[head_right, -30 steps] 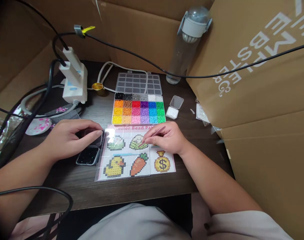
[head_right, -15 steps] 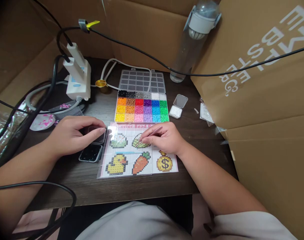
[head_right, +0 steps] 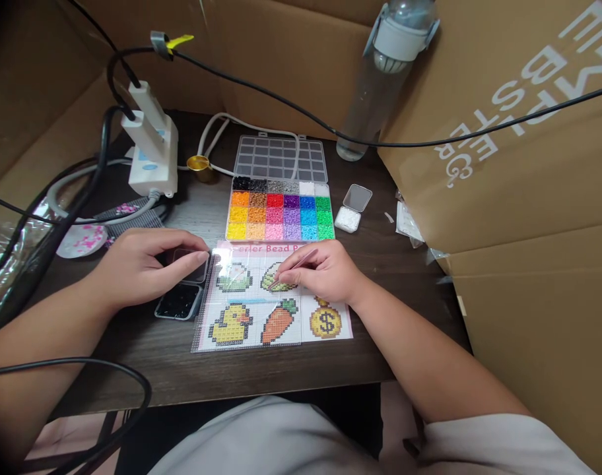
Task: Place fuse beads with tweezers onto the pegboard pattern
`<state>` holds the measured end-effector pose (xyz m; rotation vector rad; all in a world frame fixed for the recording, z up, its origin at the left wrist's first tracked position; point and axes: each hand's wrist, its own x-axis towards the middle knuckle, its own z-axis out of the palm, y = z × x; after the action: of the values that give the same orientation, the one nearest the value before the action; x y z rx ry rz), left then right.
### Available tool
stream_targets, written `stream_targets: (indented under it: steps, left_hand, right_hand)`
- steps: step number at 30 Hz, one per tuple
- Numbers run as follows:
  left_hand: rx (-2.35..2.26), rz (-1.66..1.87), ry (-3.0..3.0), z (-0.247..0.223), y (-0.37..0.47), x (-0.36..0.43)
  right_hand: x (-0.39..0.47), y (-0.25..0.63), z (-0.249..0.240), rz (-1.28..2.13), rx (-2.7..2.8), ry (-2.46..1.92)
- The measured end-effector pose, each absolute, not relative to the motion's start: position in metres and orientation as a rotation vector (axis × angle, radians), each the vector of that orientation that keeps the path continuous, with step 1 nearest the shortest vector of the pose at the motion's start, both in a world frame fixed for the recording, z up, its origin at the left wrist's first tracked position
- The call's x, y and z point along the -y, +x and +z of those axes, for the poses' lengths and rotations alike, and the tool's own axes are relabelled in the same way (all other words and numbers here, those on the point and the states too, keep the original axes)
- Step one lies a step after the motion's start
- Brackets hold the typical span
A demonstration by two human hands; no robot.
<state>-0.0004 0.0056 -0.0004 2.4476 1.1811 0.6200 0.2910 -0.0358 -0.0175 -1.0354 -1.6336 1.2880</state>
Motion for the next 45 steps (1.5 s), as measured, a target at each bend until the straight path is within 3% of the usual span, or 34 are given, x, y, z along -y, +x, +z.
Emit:
stream_targets:
  steps: [45]
  left_hand:
    - [-1.208,0.575,2.409,0.002,0.0013,-0.0055]
  right_hand:
    - [0.0384,0.2883,-0.0149,1.323,1.627,-1.011]
